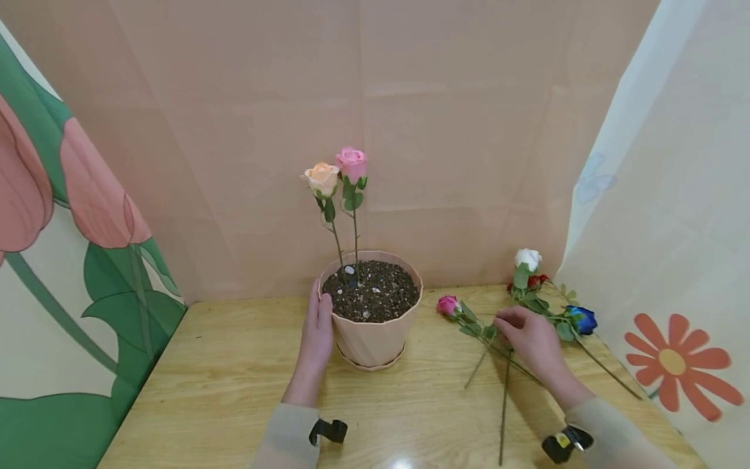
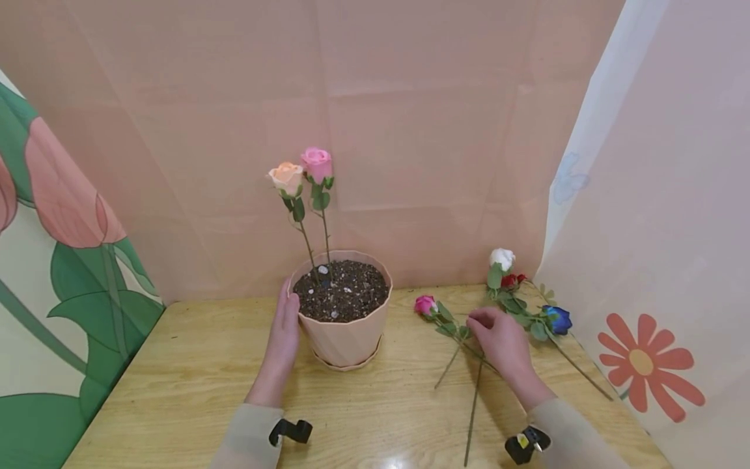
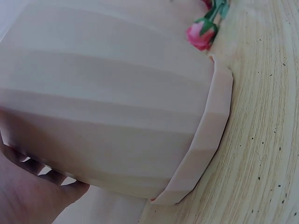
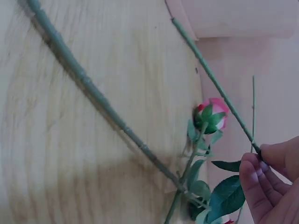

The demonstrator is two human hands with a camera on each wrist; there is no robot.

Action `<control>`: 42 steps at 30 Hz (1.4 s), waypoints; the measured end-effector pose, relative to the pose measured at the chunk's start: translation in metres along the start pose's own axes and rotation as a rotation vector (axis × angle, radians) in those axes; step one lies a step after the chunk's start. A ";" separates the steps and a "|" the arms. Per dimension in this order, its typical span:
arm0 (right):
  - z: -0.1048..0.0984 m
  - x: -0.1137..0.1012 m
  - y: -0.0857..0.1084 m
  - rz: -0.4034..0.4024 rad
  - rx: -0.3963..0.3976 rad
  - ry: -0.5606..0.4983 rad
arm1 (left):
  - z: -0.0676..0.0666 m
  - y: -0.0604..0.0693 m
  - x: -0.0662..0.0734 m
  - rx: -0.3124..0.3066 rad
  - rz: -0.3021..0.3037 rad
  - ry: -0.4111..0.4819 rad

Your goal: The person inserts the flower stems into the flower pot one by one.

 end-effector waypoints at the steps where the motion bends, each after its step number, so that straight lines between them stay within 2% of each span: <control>1: -0.001 -0.002 0.000 0.003 0.008 -0.002 | 0.000 0.000 0.000 0.001 -0.002 0.000; 11: -0.012 -0.023 -0.002 0.022 0.050 -0.039 | -0.001 0.001 0.001 0.002 -0.002 0.002; 17: -0.018 -0.037 -0.001 -0.009 0.062 -0.042 | -0.002 0.002 0.001 0.001 -0.019 -0.009; 28: -0.028 -0.064 -0.005 -0.027 0.069 -0.060 | -0.002 0.001 -0.001 -0.010 -0.013 0.014; 34: -0.039 -0.088 -0.011 -0.081 0.107 -0.089 | 0.000 -0.001 -0.001 -0.013 -0.006 0.021; 42: -0.058 -0.130 -0.024 -0.150 0.138 -0.205 | 0.001 -0.001 0.000 -0.006 0.015 0.008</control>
Point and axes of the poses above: each hand's wrist, its own y-axis away from the middle knuckle, its own z-axis out of the palm, x = y × z, the point moved 5 cm from there along -y, towards the middle knuckle, and after that the axes turned 3 degrees about y, right-handed, at the moved point
